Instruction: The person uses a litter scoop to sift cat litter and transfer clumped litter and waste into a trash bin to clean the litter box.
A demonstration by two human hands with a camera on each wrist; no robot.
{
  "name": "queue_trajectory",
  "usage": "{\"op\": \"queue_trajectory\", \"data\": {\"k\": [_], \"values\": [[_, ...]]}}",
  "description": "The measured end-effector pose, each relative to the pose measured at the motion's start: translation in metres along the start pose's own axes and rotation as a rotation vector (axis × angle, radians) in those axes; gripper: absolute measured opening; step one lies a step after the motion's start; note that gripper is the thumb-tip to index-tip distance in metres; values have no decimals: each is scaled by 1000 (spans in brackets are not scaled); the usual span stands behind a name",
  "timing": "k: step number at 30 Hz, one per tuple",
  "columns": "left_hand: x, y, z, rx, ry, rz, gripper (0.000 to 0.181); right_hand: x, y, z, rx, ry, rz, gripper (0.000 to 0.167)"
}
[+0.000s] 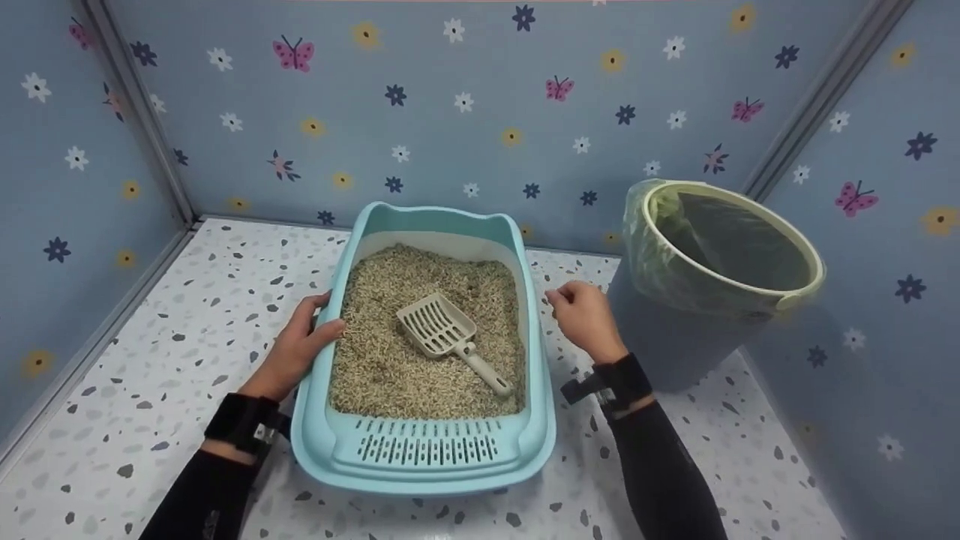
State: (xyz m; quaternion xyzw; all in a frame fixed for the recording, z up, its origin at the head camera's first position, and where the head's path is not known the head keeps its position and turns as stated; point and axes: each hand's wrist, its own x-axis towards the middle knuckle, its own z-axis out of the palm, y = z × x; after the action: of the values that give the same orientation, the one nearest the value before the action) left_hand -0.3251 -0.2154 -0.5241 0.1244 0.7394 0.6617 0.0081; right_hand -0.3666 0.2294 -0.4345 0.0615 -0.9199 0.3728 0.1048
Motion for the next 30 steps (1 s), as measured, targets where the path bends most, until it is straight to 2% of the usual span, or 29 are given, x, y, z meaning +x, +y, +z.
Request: {"op": "queue_trajectory", "data": {"k": [4,8,10,14,17,23,30], "values": [[-1,0,0,-11,3,4,65,-1,28,19,118,-56,114,31],[-2,0,1,-8,2,-3,66,-1,41,33,167,-101,164,35],[-2,0,1,0,-1,-3,67,-1,44,36,195,-109,179,36],[-1,3,-1,2,-27,-5,67,-1,48,40,336,-122,229,39],[-1,8,-2,23,-50,-40,71,0,51,41,425,-134,258,39],[-6,19,-5,100,-80,-133,85,1,52,44,492,-132,295,35],[-17,29,-8,181,-156,-121,90,0,51,44,546,-147,306,36]]}}
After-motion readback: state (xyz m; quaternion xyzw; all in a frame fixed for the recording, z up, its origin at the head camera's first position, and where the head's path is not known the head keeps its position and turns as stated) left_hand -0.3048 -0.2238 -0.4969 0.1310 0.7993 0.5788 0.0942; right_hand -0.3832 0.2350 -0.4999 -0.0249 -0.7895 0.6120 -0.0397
